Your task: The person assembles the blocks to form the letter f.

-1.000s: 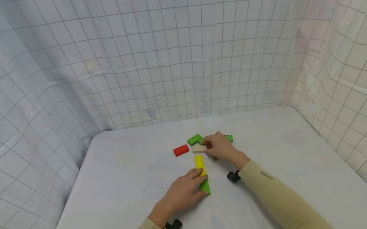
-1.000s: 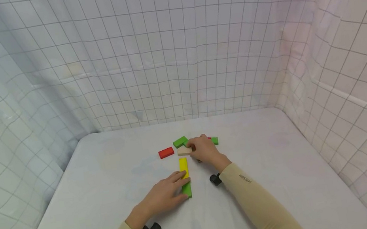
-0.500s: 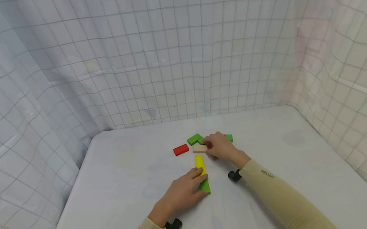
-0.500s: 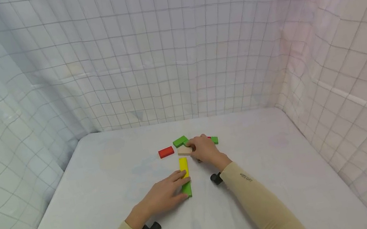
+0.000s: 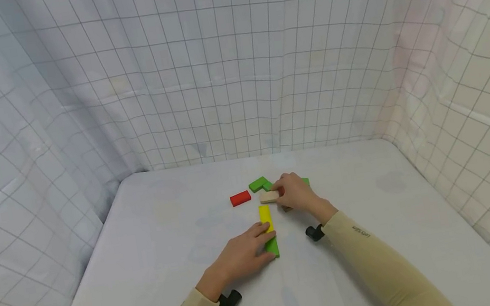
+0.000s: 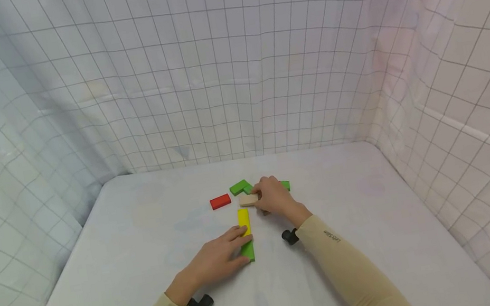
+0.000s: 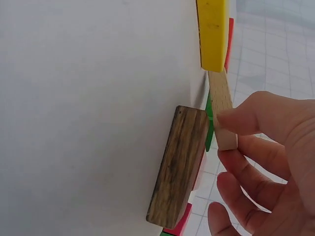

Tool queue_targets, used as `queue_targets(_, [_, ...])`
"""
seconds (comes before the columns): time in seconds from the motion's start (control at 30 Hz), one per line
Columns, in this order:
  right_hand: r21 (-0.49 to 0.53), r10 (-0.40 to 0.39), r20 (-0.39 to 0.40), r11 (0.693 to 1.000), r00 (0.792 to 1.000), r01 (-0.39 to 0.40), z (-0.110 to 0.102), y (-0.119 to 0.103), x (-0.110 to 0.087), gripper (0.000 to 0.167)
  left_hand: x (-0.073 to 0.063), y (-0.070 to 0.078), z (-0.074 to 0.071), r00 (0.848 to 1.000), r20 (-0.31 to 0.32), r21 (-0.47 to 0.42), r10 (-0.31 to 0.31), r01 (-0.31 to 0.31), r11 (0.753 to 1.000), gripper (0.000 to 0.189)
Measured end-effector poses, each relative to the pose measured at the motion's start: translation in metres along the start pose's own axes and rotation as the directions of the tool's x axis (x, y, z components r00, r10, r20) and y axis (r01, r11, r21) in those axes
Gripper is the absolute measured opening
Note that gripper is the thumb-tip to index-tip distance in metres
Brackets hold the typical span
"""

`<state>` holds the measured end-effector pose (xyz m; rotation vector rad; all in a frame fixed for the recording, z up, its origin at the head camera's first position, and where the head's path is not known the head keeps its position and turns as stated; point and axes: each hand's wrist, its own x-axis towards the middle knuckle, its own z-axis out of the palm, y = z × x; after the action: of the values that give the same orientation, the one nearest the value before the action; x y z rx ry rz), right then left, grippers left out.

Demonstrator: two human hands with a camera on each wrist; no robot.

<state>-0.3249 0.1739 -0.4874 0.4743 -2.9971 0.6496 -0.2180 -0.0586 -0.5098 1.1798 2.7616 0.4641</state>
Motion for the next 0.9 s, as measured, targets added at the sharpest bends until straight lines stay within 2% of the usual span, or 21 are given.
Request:
queue_targets(0.43, [0.203, 0.025, 0.01, 0.979, 1.0, -0.027, -0.012, -0.006, -0.006, 0.029, -0.005, 0.003, -0.005, 1.0, 0.004, -0.022, -0.01, 0.01, 1.0, 0.056])
queue_targets(0.9, [0.337, 0.04, -0.015, 0.941, 0.999, -0.033, -0.01, -0.002, 0.0, 0.033, -0.003, 0.005, -0.005, 1.0, 0.005, -0.016, -0.005, 0.005, 1.0, 0.056])
